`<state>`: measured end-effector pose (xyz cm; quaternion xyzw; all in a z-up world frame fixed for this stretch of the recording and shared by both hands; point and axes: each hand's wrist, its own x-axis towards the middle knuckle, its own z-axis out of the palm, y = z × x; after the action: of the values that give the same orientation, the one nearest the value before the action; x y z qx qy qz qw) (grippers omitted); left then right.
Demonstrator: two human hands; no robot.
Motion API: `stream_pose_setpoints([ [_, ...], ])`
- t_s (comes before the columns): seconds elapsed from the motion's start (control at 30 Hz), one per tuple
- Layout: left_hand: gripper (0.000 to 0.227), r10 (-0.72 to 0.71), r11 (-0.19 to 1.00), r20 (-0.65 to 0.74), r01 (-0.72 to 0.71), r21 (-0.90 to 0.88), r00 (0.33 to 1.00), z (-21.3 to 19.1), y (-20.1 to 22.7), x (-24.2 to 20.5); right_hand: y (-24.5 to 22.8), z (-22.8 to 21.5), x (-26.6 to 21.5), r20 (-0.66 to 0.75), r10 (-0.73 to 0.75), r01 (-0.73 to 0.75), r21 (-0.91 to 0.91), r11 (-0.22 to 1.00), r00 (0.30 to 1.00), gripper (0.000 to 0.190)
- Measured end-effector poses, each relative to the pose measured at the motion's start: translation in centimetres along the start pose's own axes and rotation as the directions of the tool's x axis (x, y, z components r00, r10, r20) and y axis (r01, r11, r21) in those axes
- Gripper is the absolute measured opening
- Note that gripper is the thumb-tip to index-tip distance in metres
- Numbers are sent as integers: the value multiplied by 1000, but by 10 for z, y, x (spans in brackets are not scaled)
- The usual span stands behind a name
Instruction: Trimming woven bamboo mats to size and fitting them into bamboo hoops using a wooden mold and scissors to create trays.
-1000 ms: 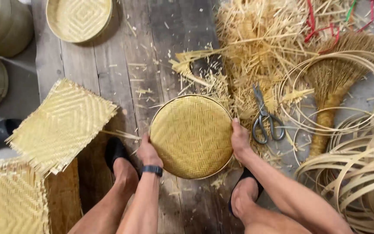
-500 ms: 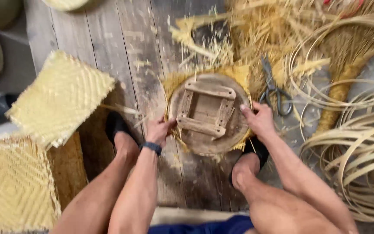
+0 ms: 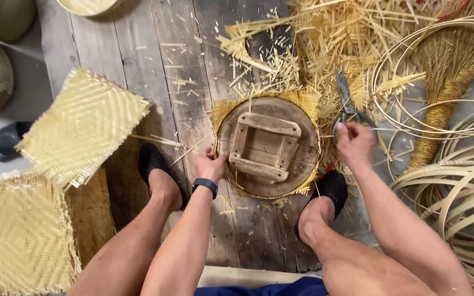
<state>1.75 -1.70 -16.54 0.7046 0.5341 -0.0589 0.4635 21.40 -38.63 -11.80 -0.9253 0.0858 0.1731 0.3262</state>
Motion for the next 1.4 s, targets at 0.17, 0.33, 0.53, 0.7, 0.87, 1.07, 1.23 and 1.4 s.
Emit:
stream_pose_setpoints([
  [0.17,84,322,928,-157,-278,248,934,-1,47,-75,75,-4,23,15,-294,279,-363,889,956,70],
  [0.33,132,701,653,85,-686,321,708,-3,146,-111,43,-23,35,149,-91,131,-288,949,985,60],
  [0.53,145,619,-97,694,-842,531,367,9,138,-103,53,-48,-4,397,100,-101,-17,995,912,53],
  [0.7,128,710,378,449,-832,406,542,18,106,-110,45,-59,-72,229,53,9,-265,964,972,61],
  [0.87,61,575,747,29,-539,389,818,66,133,-148,60,-44,-94,115,-263,284,-250,926,958,71],
  [1.07,62,310,844,72,-309,438,948,91,144,-178,9,-13,-84,3,-297,266,-454,850,955,73],
  [1.23,85,341,724,252,-425,544,905,83,137,-171,8,-16,-67,-70,-277,209,-486,848,958,57],
  [1.4,102,542,668,394,-665,335,742,96,125,-151,41,-31,-39,84,-217,225,-570,790,973,31],
])
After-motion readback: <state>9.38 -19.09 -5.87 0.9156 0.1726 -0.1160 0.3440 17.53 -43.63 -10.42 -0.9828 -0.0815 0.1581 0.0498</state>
